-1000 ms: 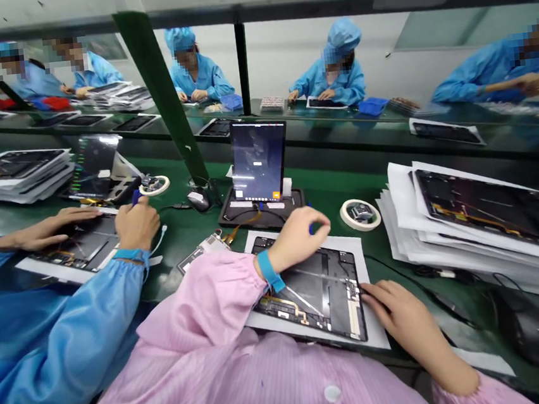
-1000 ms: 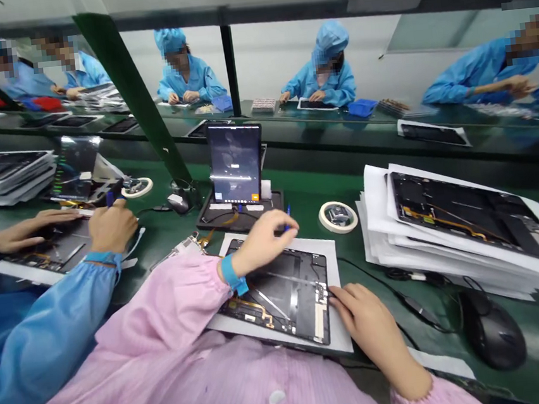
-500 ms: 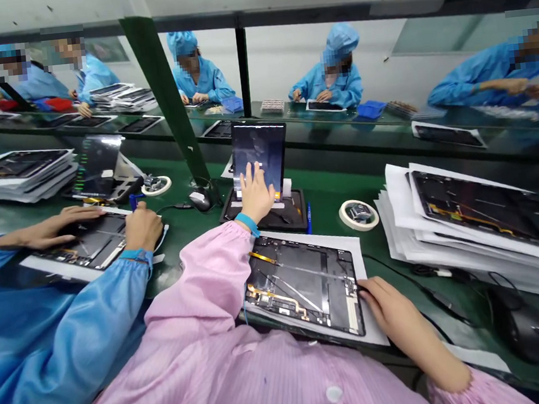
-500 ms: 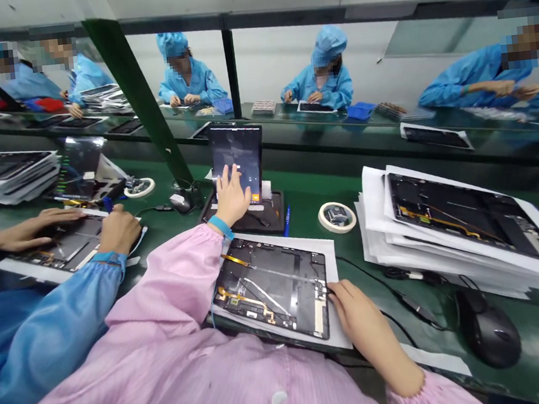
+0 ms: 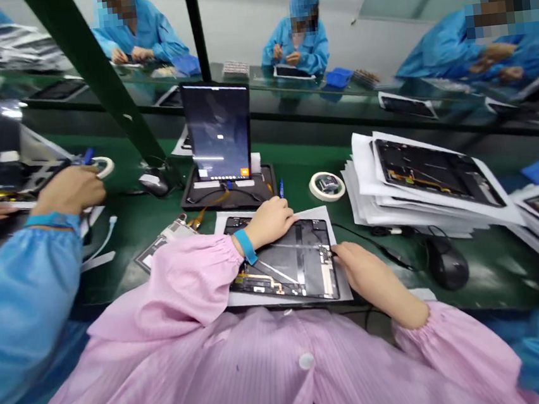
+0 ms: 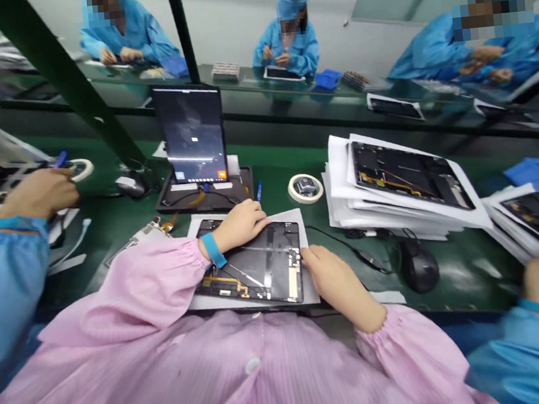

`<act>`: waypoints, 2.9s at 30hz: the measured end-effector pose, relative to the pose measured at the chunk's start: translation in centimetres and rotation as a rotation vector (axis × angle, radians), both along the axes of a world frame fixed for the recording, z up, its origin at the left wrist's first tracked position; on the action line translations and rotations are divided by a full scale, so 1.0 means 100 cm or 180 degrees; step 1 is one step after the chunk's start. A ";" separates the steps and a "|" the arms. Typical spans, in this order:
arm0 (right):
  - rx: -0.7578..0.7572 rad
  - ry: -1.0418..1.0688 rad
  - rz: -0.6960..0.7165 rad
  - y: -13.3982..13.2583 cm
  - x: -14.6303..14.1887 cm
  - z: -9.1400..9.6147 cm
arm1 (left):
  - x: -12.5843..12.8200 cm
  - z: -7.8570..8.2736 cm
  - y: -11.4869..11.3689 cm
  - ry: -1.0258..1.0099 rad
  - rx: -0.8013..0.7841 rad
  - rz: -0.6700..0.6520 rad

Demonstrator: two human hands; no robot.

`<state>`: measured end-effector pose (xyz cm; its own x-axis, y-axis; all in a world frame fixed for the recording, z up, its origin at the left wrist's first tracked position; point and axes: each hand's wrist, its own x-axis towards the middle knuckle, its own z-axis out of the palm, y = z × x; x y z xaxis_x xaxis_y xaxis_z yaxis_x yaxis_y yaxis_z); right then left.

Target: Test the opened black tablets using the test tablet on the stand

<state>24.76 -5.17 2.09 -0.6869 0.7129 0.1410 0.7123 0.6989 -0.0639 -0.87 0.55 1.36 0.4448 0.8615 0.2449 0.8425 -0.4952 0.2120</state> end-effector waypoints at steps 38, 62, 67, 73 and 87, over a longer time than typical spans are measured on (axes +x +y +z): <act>-0.0182 0.0738 -0.0610 -0.009 -0.001 0.018 | -0.011 -0.012 0.008 -0.0658 -0.0999 0.0047; -0.3592 0.3122 -0.1419 -0.002 -0.007 -0.012 | -0.012 -0.016 0.009 -0.0648 -0.0948 0.0038; -0.3792 0.3246 -0.1436 0.004 -0.008 -0.015 | -0.010 -0.015 0.008 -0.0626 -0.0962 0.0083; -0.3935 0.3067 -0.1342 0.011 -0.012 -0.012 | -0.010 -0.015 0.008 -0.0626 -0.0892 0.0153; -0.1026 0.1492 -0.1345 -0.013 -0.026 -0.009 | -0.009 -0.007 0.003 -0.0596 -0.0802 0.0339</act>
<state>22.17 -6.42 1.14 -0.2609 0.9610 0.0913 0.7651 0.2636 -0.5874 -1.76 0.83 0.69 0.3164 0.9446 0.0871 0.8216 -0.3187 0.4726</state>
